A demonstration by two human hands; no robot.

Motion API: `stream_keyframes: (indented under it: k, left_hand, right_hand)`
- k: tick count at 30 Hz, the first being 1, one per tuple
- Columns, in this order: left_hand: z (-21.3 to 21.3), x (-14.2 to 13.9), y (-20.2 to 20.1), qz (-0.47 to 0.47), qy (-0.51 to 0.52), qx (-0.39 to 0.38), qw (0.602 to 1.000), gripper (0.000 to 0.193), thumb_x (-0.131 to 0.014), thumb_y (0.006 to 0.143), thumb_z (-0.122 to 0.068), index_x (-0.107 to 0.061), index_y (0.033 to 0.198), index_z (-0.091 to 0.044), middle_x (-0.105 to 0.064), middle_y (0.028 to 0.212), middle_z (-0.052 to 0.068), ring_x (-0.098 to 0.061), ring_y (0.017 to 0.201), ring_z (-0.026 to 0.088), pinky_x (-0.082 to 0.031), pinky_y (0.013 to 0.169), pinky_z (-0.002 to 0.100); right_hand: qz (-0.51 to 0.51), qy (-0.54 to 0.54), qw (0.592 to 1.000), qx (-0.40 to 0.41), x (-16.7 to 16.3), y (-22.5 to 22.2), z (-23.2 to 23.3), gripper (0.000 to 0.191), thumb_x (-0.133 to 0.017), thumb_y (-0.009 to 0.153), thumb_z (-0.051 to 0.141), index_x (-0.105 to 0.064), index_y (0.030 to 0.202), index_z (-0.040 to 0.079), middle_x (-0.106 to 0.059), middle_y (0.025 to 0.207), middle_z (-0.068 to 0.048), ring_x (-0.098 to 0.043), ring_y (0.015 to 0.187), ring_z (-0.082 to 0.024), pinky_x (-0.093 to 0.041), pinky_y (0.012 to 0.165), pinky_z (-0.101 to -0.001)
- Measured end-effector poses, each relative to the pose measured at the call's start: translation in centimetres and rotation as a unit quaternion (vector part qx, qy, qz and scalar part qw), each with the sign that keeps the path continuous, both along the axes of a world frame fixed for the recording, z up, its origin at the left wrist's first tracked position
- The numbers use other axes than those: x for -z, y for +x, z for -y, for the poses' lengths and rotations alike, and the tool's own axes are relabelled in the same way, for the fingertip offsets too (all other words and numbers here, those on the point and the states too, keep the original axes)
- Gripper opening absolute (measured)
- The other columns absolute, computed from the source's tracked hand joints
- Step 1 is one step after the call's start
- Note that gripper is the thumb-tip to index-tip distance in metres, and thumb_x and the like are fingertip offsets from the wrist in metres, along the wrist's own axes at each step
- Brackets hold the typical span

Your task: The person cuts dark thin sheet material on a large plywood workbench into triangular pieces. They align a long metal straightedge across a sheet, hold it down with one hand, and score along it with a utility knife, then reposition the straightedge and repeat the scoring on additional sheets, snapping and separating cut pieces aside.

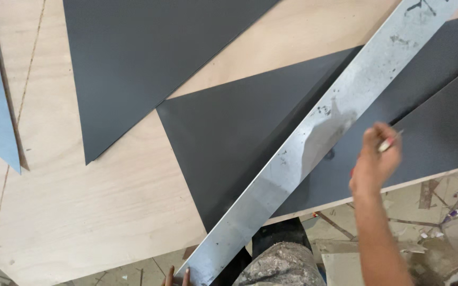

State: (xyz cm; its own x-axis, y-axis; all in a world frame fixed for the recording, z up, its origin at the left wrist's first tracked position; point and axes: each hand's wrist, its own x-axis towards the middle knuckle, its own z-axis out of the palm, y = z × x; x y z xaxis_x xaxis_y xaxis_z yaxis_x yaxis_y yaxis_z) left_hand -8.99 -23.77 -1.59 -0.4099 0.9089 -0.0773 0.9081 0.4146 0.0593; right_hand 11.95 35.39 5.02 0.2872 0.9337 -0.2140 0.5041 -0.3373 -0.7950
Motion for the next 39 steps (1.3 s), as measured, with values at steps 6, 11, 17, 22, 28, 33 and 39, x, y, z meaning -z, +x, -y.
stream_keyframes:
  k: [6,11,17,22,28,33,39]
  left_hand:
    - [3.4,1.6,0.5,-0.022,0.019,0.015,0.999,0.056,-0.07,0.081,-0.02,-0.067,0.132,-0.043,-0.068,0.128,0.008,-0.066,0.09,0.029,-0.052,0.078,0.045]
    - [8.7,2.6,-0.8,0.041,0.003,0.015,0.999,0.074,-0.078,0.063,-0.047,-0.063,0.134,-0.033,-0.062,0.127,0.017,-0.064,0.088,0.037,-0.053,0.073,0.051]
    - [13.5,3.6,-3.7,0.079,-0.024,0.021,0.996,0.097,-0.083,0.052,-0.058,-0.058,0.139,-0.022,-0.055,0.132,0.029,-0.061,0.09,0.046,-0.053,0.074,0.058]
    - [11.8,2.2,-5.4,0.153,-0.12,-0.028,0.98,0.115,-0.088,0.044,-0.06,-0.053,0.145,-0.017,-0.048,0.138,0.035,-0.057,0.097,0.052,-0.051,0.078,0.064]
    - [4.2,-2.3,-6.1,0.172,-0.097,-0.099,0.975,0.109,-0.095,0.041,-0.039,-0.055,0.14,-0.018,-0.045,0.144,0.027,-0.051,0.12,0.05,-0.043,0.093,0.066]
    - [-0.5,-5.4,-5.4,0.219,-0.088,-0.103,0.966,0.106,-0.093,0.045,-0.033,-0.054,0.141,-0.013,-0.046,0.142,0.03,-0.05,0.119,0.051,-0.042,0.094,0.061]
    - [-3.4,-5.2,-4.8,0.193,-0.022,-0.082,0.977,0.098,-0.093,0.053,-0.032,-0.057,0.142,-0.012,-0.046,0.143,0.029,-0.051,0.119,0.048,-0.041,0.096,0.061]
  right_hand:
    - [-0.083,-0.204,0.975,-0.041,2.9,-2.3,13.3,0.047,-0.065,0.101,0.046,-0.058,0.092,0.0,-0.044,0.068,0.001,-0.043,0.057,-0.01,-0.036,0.05,-0.031]
    - [-0.089,-0.184,0.97,-0.132,3.5,-4.4,17.9,0.046,-0.064,0.101,0.046,-0.06,0.086,0.003,-0.042,0.064,0.006,-0.037,0.059,-0.006,-0.034,0.05,-0.031]
    - [-0.038,-0.16,0.961,-0.224,3.1,-10.7,21.5,0.048,-0.064,0.1,0.045,-0.063,0.087,-0.001,-0.045,0.061,0.002,-0.041,0.06,-0.008,-0.038,0.054,-0.0323]
    - [-0.05,-0.122,0.976,-0.175,4.0,-13.7,20.0,0.047,-0.069,0.098,0.042,-0.064,0.083,-0.003,-0.05,0.063,-0.001,-0.042,0.062,-0.009,-0.04,0.054,-0.0339]
    - [-0.03,-0.073,0.981,-0.178,4.5,-13.9,18.4,0.051,-0.068,0.099,0.045,-0.063,0.081,-0.003,-0.051,0.06,-0.001,-0.041,0.06,-0.009,-0.037,0.051,-0.0345]
    - [0.033,-0.089,0.961,-0.261,2.2,-11.9,14.8,0.047,-0.068,0.102,0.043,-0.068,0.083,0.0,-0.06,0.059,-0.001,-0.054,0.049,-0.009,-0.042,0.047,-0.0324]
    - [-0.055,-0.104,0.976,-0.184,0.4,-8.0,18.0,0.022,-0.068,0.102,0.022,-0.071,0.097,0.001,-0.069,0.073,-0.005,-0.054,0.056,-0.006,-0.042,0.049,-0.0235]
